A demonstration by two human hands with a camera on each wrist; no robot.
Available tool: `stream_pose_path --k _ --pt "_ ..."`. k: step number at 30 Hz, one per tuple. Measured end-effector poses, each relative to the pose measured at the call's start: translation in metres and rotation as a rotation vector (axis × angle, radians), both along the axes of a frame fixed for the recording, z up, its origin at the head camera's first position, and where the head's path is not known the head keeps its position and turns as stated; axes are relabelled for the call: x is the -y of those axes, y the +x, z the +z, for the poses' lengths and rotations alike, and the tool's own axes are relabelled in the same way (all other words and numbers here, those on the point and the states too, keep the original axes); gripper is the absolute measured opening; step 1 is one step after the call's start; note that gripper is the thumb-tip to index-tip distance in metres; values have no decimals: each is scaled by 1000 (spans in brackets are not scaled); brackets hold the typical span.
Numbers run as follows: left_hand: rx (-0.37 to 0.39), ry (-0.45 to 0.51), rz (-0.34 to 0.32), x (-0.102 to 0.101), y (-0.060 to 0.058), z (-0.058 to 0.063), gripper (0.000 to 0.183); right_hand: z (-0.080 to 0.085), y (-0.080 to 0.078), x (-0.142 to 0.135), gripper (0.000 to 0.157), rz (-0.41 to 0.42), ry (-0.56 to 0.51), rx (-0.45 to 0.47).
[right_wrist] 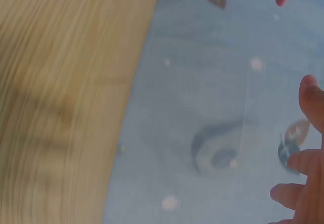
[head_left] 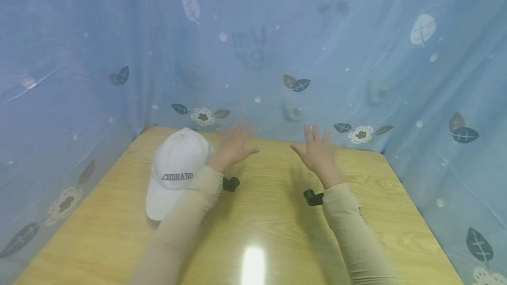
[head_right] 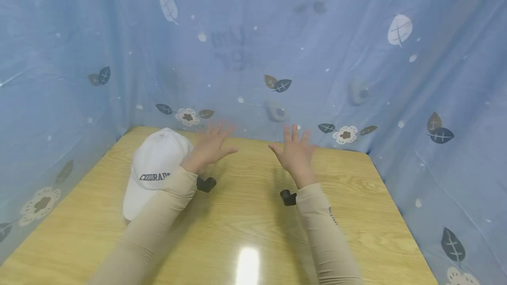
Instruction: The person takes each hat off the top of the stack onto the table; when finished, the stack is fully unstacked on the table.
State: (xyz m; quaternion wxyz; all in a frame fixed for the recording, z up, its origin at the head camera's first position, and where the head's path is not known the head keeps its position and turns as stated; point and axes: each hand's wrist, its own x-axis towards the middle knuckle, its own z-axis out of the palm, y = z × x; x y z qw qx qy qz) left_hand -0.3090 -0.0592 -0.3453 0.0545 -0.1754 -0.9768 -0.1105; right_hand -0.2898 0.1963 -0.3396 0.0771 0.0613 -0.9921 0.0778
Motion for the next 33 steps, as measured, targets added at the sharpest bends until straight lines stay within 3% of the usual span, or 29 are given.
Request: stream_pose_path --k 9,15,22,27,33 --pt "32 102 42 81 28 10 79 -13 -3 57 78 111 -101 -79" --pt "1 170 86 145 55 3 73 -27 -7 108 73 229 -189 -110" --pt "-72 293 98 206 88 -29 60 -44 -6 159 62 311 -328 -66" --pt "20 431 160 227 111 -58 52 -63 -4 182 58 310 -390 13" --pt "117 496 294 234 130 -87 51 -79 2 197 50 302 -446 90"
